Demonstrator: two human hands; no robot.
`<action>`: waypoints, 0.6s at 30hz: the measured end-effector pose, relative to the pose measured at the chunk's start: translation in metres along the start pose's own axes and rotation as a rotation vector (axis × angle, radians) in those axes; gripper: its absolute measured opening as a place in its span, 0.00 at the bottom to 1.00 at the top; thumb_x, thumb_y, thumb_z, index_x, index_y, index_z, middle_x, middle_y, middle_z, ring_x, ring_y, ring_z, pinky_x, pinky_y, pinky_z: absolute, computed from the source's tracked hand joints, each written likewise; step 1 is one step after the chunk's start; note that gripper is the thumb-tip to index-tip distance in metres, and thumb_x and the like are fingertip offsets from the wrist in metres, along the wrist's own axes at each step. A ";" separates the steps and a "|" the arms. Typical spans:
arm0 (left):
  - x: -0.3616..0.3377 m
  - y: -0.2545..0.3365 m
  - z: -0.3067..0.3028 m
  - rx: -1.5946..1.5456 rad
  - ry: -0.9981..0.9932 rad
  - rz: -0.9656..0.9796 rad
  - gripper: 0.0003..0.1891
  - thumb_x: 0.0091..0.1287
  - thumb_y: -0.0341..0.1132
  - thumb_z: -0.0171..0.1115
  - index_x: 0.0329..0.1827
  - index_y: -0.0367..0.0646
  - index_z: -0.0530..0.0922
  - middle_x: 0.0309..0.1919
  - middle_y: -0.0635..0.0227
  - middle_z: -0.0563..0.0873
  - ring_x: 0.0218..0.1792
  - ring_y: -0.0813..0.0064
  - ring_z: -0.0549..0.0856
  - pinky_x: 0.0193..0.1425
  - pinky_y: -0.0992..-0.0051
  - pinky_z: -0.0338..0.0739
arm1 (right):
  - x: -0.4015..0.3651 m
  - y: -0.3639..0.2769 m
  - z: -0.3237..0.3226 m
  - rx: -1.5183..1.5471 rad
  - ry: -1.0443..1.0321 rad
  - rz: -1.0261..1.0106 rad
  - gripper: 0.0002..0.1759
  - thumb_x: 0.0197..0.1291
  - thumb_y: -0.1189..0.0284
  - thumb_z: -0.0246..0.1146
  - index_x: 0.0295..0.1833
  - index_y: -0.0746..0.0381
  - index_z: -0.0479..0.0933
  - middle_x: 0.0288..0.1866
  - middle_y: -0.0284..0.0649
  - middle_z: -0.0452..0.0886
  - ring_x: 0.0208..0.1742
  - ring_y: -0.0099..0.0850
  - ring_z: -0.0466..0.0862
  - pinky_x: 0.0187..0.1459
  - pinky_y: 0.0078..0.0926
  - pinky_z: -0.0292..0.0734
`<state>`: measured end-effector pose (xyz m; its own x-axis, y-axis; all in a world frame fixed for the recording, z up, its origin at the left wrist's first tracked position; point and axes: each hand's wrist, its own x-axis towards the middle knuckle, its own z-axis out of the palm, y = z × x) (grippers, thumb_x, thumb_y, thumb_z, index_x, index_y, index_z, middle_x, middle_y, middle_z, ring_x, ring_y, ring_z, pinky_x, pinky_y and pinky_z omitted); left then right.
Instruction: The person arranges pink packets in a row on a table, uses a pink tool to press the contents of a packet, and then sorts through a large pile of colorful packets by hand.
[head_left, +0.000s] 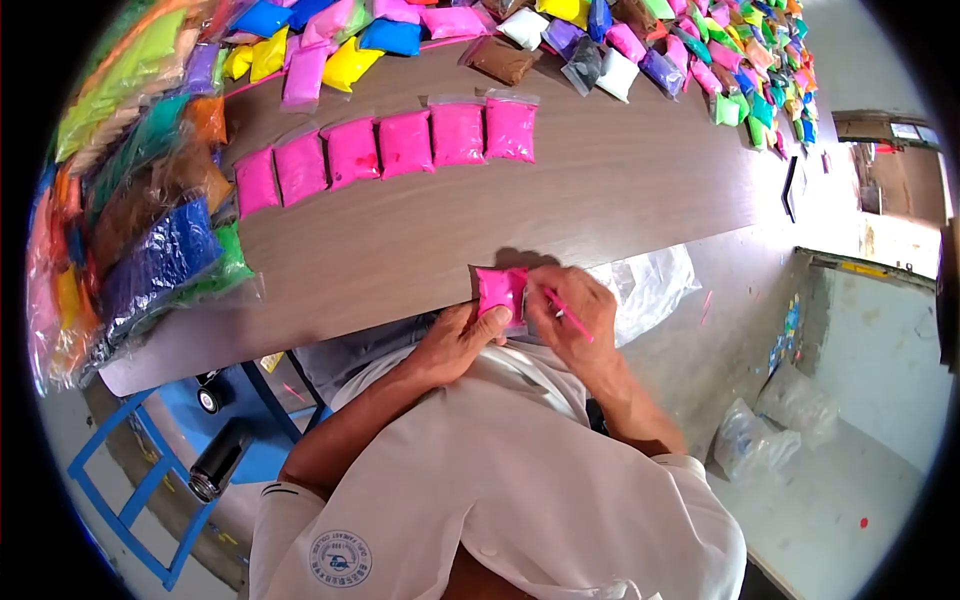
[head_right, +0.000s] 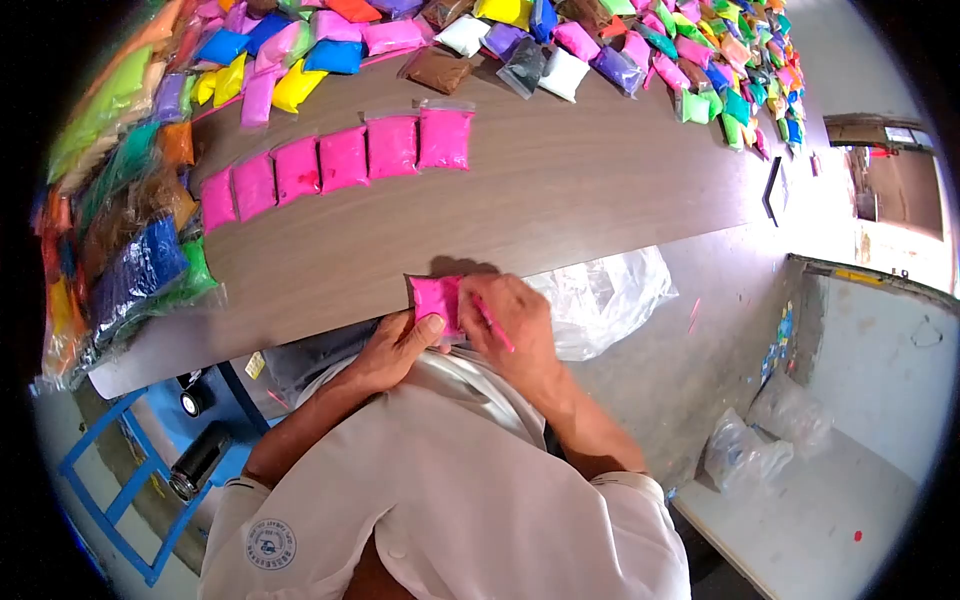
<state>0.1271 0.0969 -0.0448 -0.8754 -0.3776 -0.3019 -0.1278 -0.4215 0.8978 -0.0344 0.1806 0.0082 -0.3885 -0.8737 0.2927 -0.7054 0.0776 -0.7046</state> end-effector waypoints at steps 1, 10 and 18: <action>0.000 -0.007 -0.005 0.055 -0.012 -0.015 0.21 0.79 0.51 0.50 0.49 0.37 0.74 0.36 0.67 0.78 0.36 0.77 0.78 0.44 0.72 0.76 | 0.002 0.005 -0.001 -0.048 0.003 0.037 0.12 0.50 0.84 0.69 0.40 0.64 0.79 0.33 0.43 0.82 0.32 0.42 0.83 0.32 0.35 0.79; -0.001 -0.003 -0.002 0.079 0.008 0.035 0.20 0.79 0.49 0.51 0.50 0.37 0.74 0.37 0.67 0.78 0.36 0.77 0.79 0.44 0.72 0.77 | -0.003 0.002 -0.010 -0.035 -0.068 0.066 0.12 0.51 0.83 0.69 0.41 0.63 0.79 0.34 0.42 0.83 0.33 0.41 0.84 0.34 0.34 0.80; 0.000 0.005 0.003 0.095 0.056 0.080 0.21 0.79 0.50 0.50 0.50 0.37 0.74 0.36 0.67 0.78 0.36 0.76 0.80 0.44 0.71 0.77 | -0.001 -0.005 -0.006 0.023 -0.033 0.079 0.11 0.51 0.83 0.68 0.41 0.64 0.79 0.33 0.43 0.82 0.31 0.42 0.82 0.33 0.34 0.79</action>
<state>0.1246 0.0972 -0.0393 -0.8574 -0.4535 -0.2434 -0.1047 -0.3093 0.9452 -0.0345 0.1836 0.0152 -0.4226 -0.8807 0.2142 -0.6595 0.1367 -0.7392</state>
